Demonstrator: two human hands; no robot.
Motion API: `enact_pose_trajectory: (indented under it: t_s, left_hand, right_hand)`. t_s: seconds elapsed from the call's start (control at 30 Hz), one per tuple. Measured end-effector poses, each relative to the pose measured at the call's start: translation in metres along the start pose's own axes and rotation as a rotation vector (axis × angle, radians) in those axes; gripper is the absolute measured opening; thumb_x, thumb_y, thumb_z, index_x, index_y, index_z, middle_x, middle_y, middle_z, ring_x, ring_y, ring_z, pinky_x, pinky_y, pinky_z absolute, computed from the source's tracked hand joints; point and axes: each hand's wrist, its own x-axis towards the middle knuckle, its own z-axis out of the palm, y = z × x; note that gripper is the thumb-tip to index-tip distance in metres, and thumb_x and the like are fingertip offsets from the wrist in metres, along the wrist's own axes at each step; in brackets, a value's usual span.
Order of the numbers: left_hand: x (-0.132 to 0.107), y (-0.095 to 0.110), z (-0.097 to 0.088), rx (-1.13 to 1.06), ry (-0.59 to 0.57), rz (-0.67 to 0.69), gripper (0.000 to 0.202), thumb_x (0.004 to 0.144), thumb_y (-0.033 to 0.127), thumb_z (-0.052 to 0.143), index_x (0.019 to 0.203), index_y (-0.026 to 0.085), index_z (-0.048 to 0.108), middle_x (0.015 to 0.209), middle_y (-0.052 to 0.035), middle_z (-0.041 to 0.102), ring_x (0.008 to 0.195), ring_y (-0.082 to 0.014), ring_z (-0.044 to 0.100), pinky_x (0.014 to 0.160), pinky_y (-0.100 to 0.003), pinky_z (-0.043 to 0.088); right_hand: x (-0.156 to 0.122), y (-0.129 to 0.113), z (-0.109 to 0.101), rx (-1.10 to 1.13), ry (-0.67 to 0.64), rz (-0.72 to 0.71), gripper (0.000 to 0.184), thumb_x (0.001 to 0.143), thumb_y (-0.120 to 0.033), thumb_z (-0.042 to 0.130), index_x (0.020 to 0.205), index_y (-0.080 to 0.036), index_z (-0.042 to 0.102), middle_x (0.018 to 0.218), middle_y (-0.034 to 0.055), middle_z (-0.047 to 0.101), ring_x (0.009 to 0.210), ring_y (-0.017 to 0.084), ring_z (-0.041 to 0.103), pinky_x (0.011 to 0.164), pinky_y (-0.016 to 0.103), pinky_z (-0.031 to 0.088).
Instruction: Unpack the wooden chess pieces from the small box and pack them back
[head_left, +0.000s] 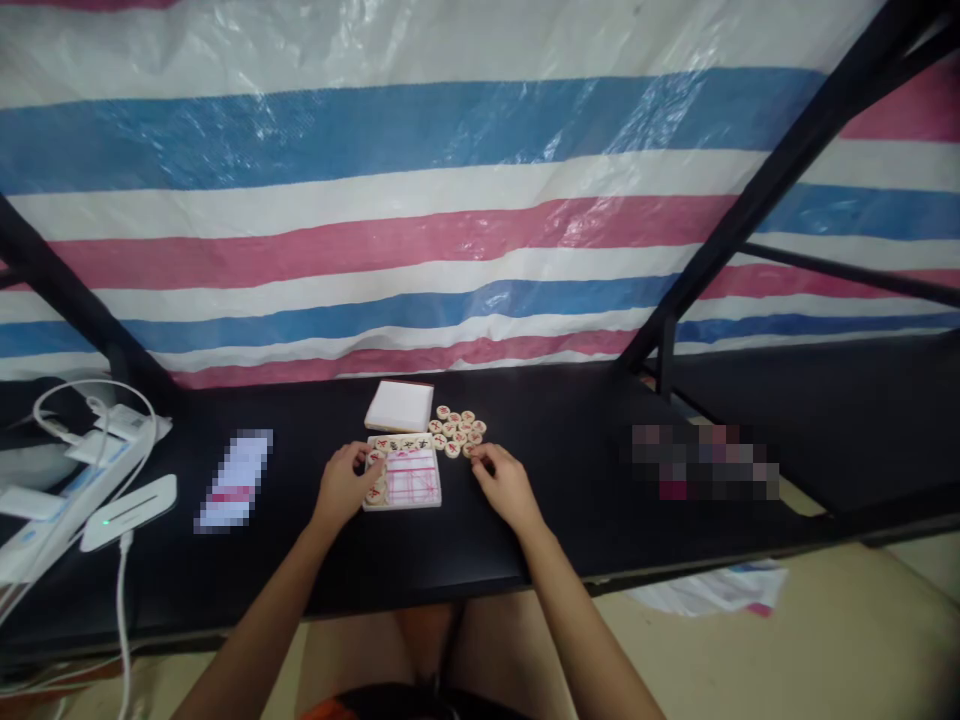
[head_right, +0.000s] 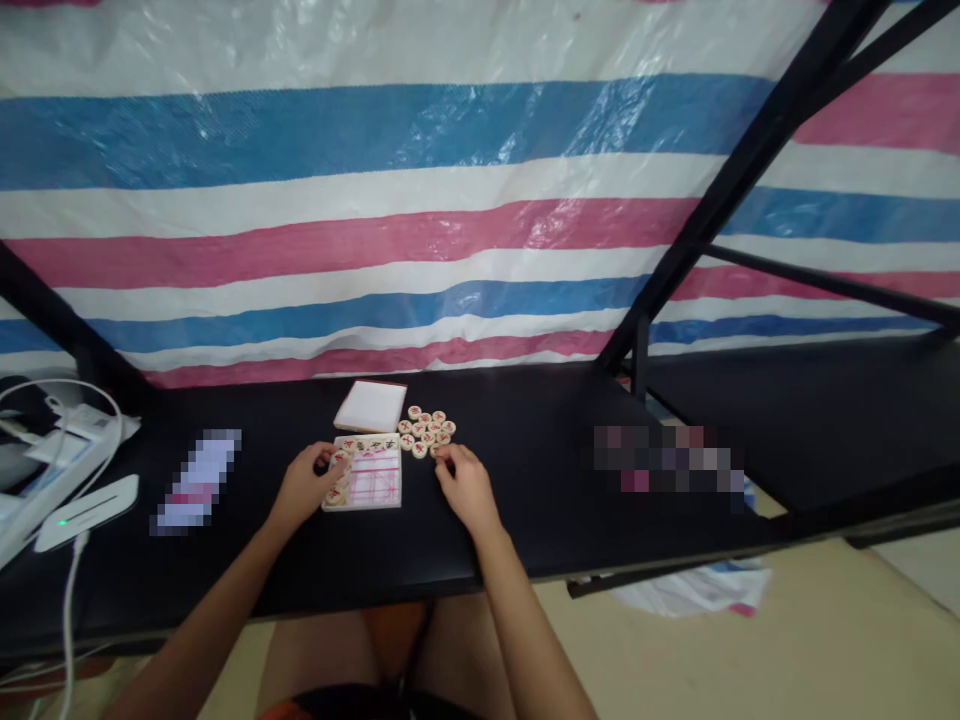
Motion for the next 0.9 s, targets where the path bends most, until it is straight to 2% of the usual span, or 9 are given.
enact_pose_trajectory:
  t_s: [0.27, 0.57, 0.77, 0.9]
  left_hand:
    - [-0.001, -0.001, -0.003, -0.098, 0.061, 0.042, 0.028, 0.071, 0.047, 0.06, 0.082, 0.021, 0.062, 0.082, -0.0023, 0.058, 0.079, -0.0173, 0.055, 0.076, -0.029, 0.047]
    - [-0.001, 0.004, -0.004, -0.104, 0.119, 0.077, 0.028, 0.071, 0.048, 0.06, 0.08, 0.022, 0.063, 0.082, -0.002, 0.06, 0.075, -0.0165, 0.058, 0.072, -0.028, 0.048]
    - [-0.007, 0.015, -0.007, -0.079, 0.19, 0.039, 0.029, 0.074, 0.047, 0.058, 0.083, 0.02, 0.062, 0.084, -0.0028, 0.065, 0.079, -0.0173, 0.059, 0.08, -0.03, 0.047]
    - [-0.008, 0.015, -0.007, -0.058, 0.175, 0.062, 0.032, 0.075, 0.048, 0.056, 0.087, 0.02, 0.064, 0.086, -0.004, 0.066, 0.081, -0.018, 0.059, 0.081, -0.031, 0.048]
  right_hand:
    - [-0.002, -0.001, 0.004, -0.038, 0.049, 0.013, 0.015, 0.081, -0.018, 0.045, 0.084, -0.02, 0.059, 0.082, 0.006, 0.063, 0.078, 0.02, 0.056, 0.076, 0.032, 0.043]
    - [-0.002, -0.003, 0.005, -0.015, 0.066, 0.043, 0.014, 0.081, -0.015, 0.045, 0.083, -0.021, 0.057, 0.084, 0.0055, 0.063, 0.08, 0.021, 0.055, 0.076, 0.032, 0.042]
    - [-0.003, -0.005, 0.003, -0.025, 0.073, 0.085, 0.012, 0.081, -0.017, 0.046, 0.084, -0.02, 0.058, 0.082, 0.0058, 0.063, 0.081, 0.022, 0.056, 0.075, 0.032, 0.042]
    - [-0.004, -0.005, 0.004, -0.044, 0.068, 0.064, 0.012, 0.081, -0.017, 0.047, 0.084, -0.02, 0.058, 0.082, 0.0061, 0.064, 0.081, 0.021, 0.057, 0.074, 0.031, 0.042]
